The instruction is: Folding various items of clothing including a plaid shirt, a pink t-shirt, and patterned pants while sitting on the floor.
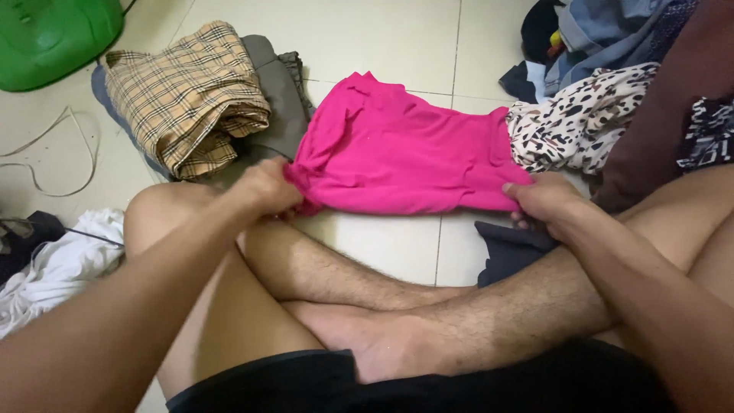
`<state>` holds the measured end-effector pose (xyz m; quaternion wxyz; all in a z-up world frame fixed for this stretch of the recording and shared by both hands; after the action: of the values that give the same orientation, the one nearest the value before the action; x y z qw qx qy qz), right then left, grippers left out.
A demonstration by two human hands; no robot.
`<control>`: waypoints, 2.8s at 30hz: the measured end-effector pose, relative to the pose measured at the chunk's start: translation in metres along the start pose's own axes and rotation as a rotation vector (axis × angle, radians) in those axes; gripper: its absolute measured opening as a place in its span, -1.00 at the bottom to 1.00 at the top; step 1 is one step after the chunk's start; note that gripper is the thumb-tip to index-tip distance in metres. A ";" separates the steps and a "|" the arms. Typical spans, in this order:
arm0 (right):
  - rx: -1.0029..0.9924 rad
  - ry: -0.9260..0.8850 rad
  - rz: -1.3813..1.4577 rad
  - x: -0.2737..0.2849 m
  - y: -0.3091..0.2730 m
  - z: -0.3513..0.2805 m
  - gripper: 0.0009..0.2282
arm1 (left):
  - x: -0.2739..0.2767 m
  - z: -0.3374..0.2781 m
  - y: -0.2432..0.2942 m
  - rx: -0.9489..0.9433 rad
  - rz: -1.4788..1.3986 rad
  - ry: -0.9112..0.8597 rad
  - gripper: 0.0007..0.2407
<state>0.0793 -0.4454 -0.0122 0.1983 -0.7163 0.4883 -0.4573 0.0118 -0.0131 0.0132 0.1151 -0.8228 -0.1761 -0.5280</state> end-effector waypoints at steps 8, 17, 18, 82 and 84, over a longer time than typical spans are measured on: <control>0.144 0.206 -0.593 0.013 0.035 0.078 -0.52 | 0.008 -0.028 -0.004 0.091 0.206 0.387 -0.70; 0.545 -0.364 -1.172 -0.121 -0.032 -0.110 -0.28 | -0.028 -0.073 0.147 -0.442 0.172 0.075 -0.44; 0.542 -0.364 -1.171 -0.116 -0.035 -0.106 -0.28 | -0.022 -0.078 0.143 -0.445 0.173 0.073 -0.44; -0.161 -0.618 1.517 -0.011 -0.240 -0.009 -0.78 | 0.178 0.071 0.155 -0.058 -2.201 -0.668 -0.79; 0.043 -0.713 1.506 0.005 -0.271 -0.036 -0.71 | 0.221 0.022 0.148 -0.284 -2.312 -0.631 -0.76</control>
<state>0.1899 -0.3238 0.2061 0.6075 -0.2959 0.7359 0.0426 0.1756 -0.1023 0.2047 -0.5651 -0.2769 -0.7694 -0.1093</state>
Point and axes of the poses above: each hand's wrist, its own z-axis towards the middle knuckle, its own x-axis out of the back of the hand, y = z × x, the point moved 5 cm from there along z, towards the middle knuckle, and after that the axes turned 9 degrees about z, right-handed, at the moved point
